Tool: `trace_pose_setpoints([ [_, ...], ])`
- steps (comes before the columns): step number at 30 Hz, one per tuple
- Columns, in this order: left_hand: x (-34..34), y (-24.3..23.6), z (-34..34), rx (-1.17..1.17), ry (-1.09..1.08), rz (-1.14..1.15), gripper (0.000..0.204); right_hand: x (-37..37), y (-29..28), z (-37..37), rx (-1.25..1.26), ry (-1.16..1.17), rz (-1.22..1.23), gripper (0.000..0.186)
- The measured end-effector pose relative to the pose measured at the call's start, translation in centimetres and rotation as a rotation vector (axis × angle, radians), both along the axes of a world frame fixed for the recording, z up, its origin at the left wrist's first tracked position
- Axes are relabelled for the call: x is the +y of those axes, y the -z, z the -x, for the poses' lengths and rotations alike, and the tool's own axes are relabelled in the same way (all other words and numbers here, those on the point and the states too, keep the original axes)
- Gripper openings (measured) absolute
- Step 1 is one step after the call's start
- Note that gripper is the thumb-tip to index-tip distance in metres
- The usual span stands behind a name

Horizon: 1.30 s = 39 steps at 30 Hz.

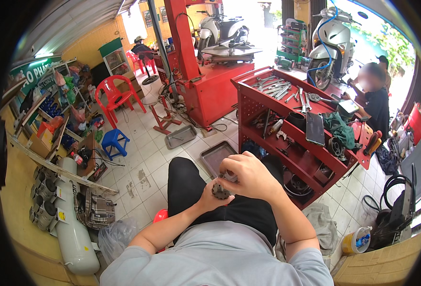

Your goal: The person sits on a low stool in a workshop and manipulates a small metal gear-like component with both hands. They rotate the part to inspect it and use a small tool to adjust or clean the center of the gear. The person places the part into a metal tray on the floor and continues to handle it.

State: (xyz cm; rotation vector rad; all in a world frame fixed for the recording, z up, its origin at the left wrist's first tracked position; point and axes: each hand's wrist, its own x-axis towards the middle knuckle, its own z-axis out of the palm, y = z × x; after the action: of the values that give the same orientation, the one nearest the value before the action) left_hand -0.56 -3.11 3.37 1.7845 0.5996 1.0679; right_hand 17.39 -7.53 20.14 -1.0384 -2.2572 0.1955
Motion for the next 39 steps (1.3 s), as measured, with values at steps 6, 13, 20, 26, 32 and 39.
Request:
trace_pose_setpoints([
  [6,0.13,0.43,-0.06,0.013,-0.015,-0.02,0.043,-0.06,-0.12,0.09,0.02,-0.033,-0.038,0.017],
  [13,-0.04,0.0,-0.1,0.001,-0.016,-0.048,0.044,0.01,0.03,-0.19,-0.025,-0.001,0.005,0.015],
  [20,0.21,0.48,-0.02,0.017,-0.025,-0.06,0.043,-0.29,-0.39,0.12,0.017,-0.016,-0.018,0.017],
  [26,-0.14,-0.14,-0.11,-0.003,-0.02,-0.034,0.043,-0.04,-0.04,-0.14,-0.012,-0.005,0.01,0.019],
  [32,-0.13,0.06,0.04,0.026,-0.029,-0.019,0.043,-0.3,-0.52,-0.03,0.018,-0.03,-0.024,0.017],
  [39,-0.06,0.06,-0.05,-0.006,-0.018,-0.049,0.045,-0.13,-0.25,-0.28,-0.02,-0.004,0.021,0.018],
])
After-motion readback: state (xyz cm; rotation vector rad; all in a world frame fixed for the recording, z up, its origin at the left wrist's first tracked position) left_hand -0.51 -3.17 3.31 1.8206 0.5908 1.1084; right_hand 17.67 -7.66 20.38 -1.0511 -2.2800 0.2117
